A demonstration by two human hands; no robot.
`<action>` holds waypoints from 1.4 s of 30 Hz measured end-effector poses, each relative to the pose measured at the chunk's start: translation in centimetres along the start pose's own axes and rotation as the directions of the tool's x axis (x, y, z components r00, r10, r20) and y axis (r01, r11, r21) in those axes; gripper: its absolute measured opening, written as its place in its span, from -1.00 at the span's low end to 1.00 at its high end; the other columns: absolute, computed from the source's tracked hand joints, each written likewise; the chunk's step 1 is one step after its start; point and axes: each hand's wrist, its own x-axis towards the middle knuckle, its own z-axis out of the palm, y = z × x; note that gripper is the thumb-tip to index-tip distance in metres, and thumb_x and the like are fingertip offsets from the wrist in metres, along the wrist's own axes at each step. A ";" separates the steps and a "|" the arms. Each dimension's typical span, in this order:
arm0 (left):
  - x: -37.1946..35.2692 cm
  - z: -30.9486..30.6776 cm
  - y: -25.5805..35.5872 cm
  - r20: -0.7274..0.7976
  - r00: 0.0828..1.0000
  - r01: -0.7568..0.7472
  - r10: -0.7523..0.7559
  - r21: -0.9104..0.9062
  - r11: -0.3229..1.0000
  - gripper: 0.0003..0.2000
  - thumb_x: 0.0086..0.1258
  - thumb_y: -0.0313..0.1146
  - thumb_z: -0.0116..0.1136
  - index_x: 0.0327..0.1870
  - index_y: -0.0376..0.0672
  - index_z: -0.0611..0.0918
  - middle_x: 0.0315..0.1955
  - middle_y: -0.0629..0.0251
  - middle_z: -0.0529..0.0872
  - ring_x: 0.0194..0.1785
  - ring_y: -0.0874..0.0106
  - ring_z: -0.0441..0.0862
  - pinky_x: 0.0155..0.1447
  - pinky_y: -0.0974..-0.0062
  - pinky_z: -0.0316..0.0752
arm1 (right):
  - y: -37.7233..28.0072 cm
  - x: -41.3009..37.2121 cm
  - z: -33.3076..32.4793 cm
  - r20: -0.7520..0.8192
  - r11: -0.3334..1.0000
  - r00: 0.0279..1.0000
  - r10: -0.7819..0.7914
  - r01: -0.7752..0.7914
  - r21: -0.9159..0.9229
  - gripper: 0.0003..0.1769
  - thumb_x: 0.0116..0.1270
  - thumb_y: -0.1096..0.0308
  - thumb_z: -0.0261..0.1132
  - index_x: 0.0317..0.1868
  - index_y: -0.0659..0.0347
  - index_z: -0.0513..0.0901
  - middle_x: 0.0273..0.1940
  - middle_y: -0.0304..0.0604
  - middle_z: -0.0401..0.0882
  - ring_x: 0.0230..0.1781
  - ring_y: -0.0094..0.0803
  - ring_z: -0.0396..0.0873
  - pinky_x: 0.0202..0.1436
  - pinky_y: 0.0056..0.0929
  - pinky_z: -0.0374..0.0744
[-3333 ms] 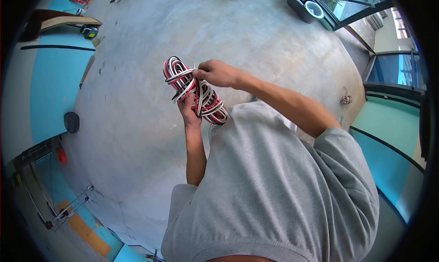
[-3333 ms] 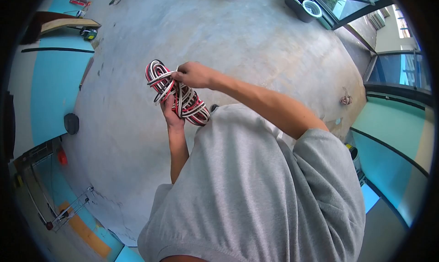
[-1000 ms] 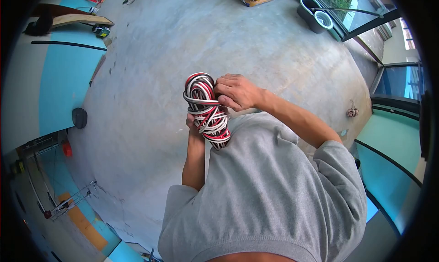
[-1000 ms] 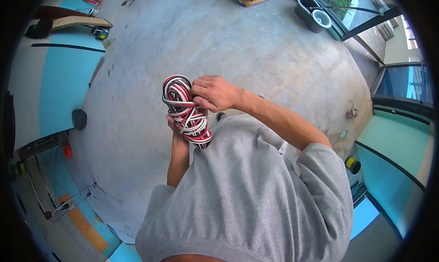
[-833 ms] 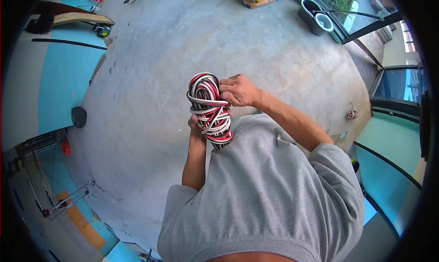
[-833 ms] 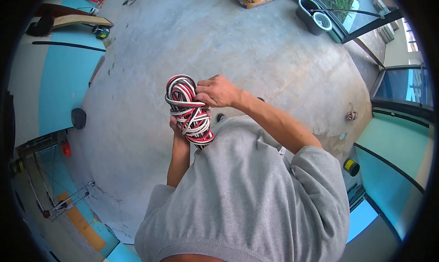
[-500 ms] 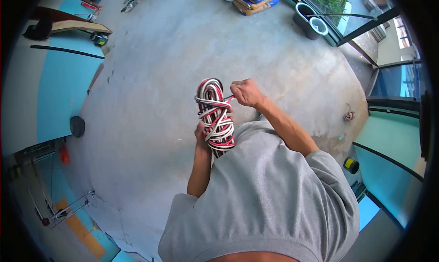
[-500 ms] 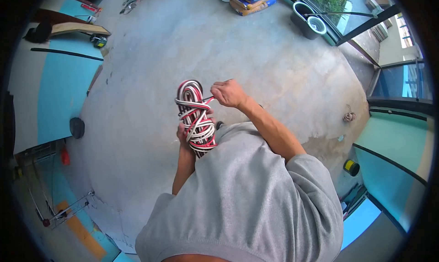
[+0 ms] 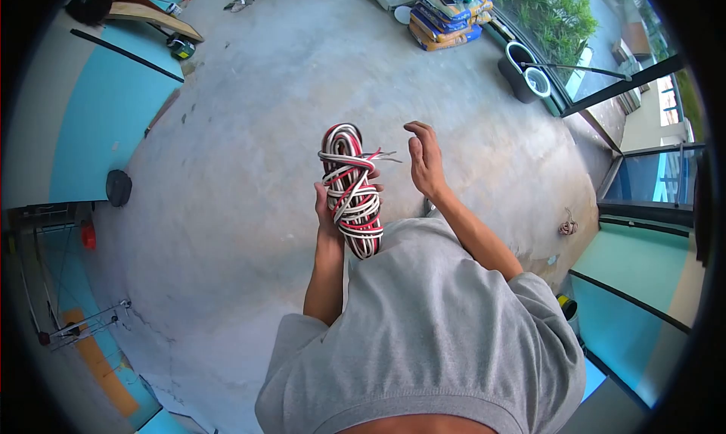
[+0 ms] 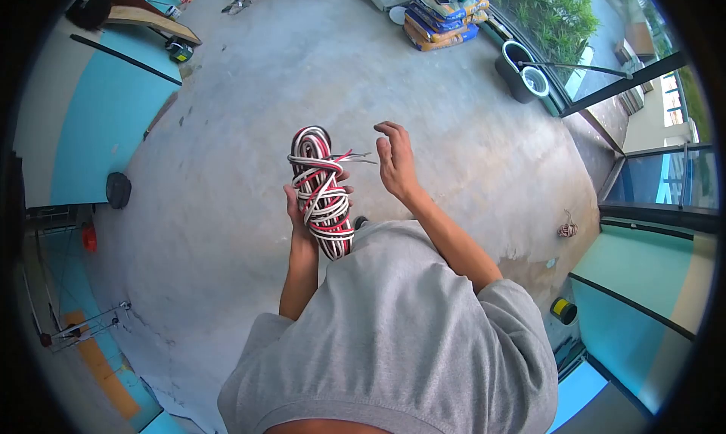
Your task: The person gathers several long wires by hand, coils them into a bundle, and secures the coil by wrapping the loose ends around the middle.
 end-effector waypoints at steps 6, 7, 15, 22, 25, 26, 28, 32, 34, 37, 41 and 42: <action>-1.1 0.5 -0.4 -0.061 0.994 -0.085 0.087 0.024 0.996 -0.07 0.39 0.44 -0.26 0.45 -0.31 0.24 0.24 -0.17 0.49 0.15 0.07 0.63 0.05 0.11 0.70 | -2.6 -1.9 -1.6 0.290 0.968 0.933 -0.214 0.241 -0.063 -0.32 0.42 0.09 0.21 0.43 0.24 0.29 0.40 0.14 0.30 0.46 0.06 0.20 0.52 -0.06 0.15; -1.3 0.6 -0.3 -0.061 0.995 -0.078 0.080 0.024 0.997 -0.08 0.40 0.44 -0.28 0.45 -0.31 0.25 0.23 -0.16 0.50 0.12 0.11 0.64 0.01 0.14 0.72 | -2.8 -1.8 -1.1 0.341 0.964 0.910 -0.236 0.264 -0.036 -0.31 0.43 0.07 0.19 0.43 0.25 0.28 0.40 0.16 0.29 0.46 0.07 0.20 0.52 -0.04 0.14; -3.1 0.4 -1.8 -0.220 0.961 -0.126 0.167 0.186 0.974 -0.32 0.52 0.22 -0.20 0.40 -0.20 0.36 0.23 0.10 0.54 0.20 0.21 0.58 0.26 0.16 0.53 | -3.0 -3.8 0.1 0.514 0.995 0.851 -0.104 0.084 0.061 -0.41 0.46 0.09 0.12 0.31 0.37 0.35 0.22 0.25 0.40 0.28 0.10 0.39 0.37 -0.13 0.36; -3.8 2.7 -3.2 -0.395 0.919 -0.061 0.009 -0.119 0.991 -0.48 0.45 0.10 0.07 0.20 -0.15 0.58 -0.14 0.20 0.75 -0.19 0.36 0.75 -0.10 0.28 0.72 | -0.7 -4.2 1.1 0.683 0.964 0.713 0.161 -0.261 0.046 -0.25 0.55 -0.25 -0.12 0.07 0.41 0.51 -0.07 0.09 0.59 -0.04 -0.24 0.56 -0.02 -0.32 0.53; -4.9 3.7 -5.9 -0.548 0.835 -0.088 0.044 -0.055 0.995 -0.52 0.43 0.04 0.14 0.15 -0.17 0.59 -0.16 0.19 0.75 -0.20 0.36 0.74 -0.09 0.26 0.72 | 2.4 -5.2 0.6 0.807 0.837 0.523 0.274 -0.543 0.067 -0.27 0.54 -0.25 -0.09 0.26 0.31 0.44 0.07 -0.07 0.56 0.01 -0.31 0.53 0.05 -0.37 0.52; -3.2 1.2 -4.0 -0.563 0.827 -0.069 0.001 -0.100 0.993 -0.53 0.42 0.02 0.17 0.14 -0.17 0.59 -0.16 0.19 0.75 -0.20 0.35 0.74 -0.09 0.27 0.71 | 4.4 -3.0 3.6 0.840 0.874 0.486 0.241 -0.485 0.030 -0.25 0.53 -0.25 -0.06 0.31 0.32 0.39 0.12 -0.05 0.54 0.07 -0.29 0.52 0.08 -0.37 0.53; -4.3 0.8 -4.3 -0.582 0.813 -0.058 -0.024 -0.123 0.991 -0.56 0.41 -0.01 0.21 0.11 -0.17 0.59 -0.15 0.20 0.74 -0.20 0.34 0.73 -0.09 0.30 0.70 | 6.1 -3.7 4.5 0.900 0.913 0.408 0.153 -0.407 0.029 -0.22 0.50 -0.24 0.03 0.34 0.34 0.35 0.17 -0.03 0.50 0.18 -0.29 0.47 0.12 -0.37 0.55; -4.8 2.5 -2.6 -0.656 0.754 -0.071 0.047 -0.009 0.997 -0.60 0.43 -0.07 0.20 0.08 -0.21 0.60 -0.19 0.22 0.74 -0.24 0.38 0.72 -0.13 0.37 0.67 | 0.3 -2.2 4.1 0.967 0.907 0.237 0.096 -0.420 0.013 -0.17 0.39 -0.22 0.21 0.24 0.48 0.41 0.02 0.01 0.59 -0.02 -0.29 0.60 -0.01 -0.40 0.59; -4.2 3.0 -1.4 -0.686 0.726 -0.070 0.048 -0.004 0.998 -0.61 0.43 -0.09 0.19 0.07 -0.24 0.60 -0.20 0.21 0.74 -0.26 0.39 0.72 -0.16 0.39 0.66 | -0.7 0.0 4.6 0.980 0.920 0.138 0.146 -0.383 -0.083 -0.13 0.33 -0.26 0.26 0.17 0.53 0.46 -0.07 0.02 0.63 -0.11 -0.29 0.64 -0.05 -0.38 0.62; -2.9 2.1 -1.9 -0.735 0.667 -0.099 0.120 0.072 0.993 -0.60 0.43 -0.11 0.19 0.06 -0.28 0.60 -0.22 0.19 0.73 -0.29 0.39 0.72 -0.18 0.42 0.66 | -0.3 2.0 4.8 0.944 0.972 0.239 0.227 -0.117 -0.205 -0.09 0.28 -0.32 0.27 0.07 0.56 0.52 -0.19 0.01 0.66 -0.21 -0.34 0.68 -0.18 -0.36 0.64; -1.5 4.6 -0.9 -0.808 0.548 -0.139 0.216 0.167 0.976 -0.59 0.37 -0.12 0.25 0.03 -0.31 0.62 -0.28 0.19 0.74 -0.30 0.39 0.73 -0.22 0.43 0.67 | -0.6 5.0 5.6 0.975 0.988 0.159 0.152 -0.016 -0.152 -0.11 0.25 -0.39 0.25 -0.16 0.52 0.59 -0.44 0.01 0.66 -0.43 -0.34 0.69 -0.38 -0.32 0.63; -1.4 5.0 -0.5 -0.833 0.507 -0.139 0.223 0.176 0.974 -0.60 0.34 -0.14 0.28 0.01 -0.30 0.63 -0.30 0.20 0.74 -0.30 0.40 0.73 -0.23 0.42 0.66 | -0.7 5.6 6.4 0.979 0.988 0.163 0.125 0.068 -0.137 -0.15 0.24 -0.39 0.25 -0.24 0.47 0.62 -0.53 0.00 0.65 -0.49 -0.30 0.70 -0.38 -0.31 0.63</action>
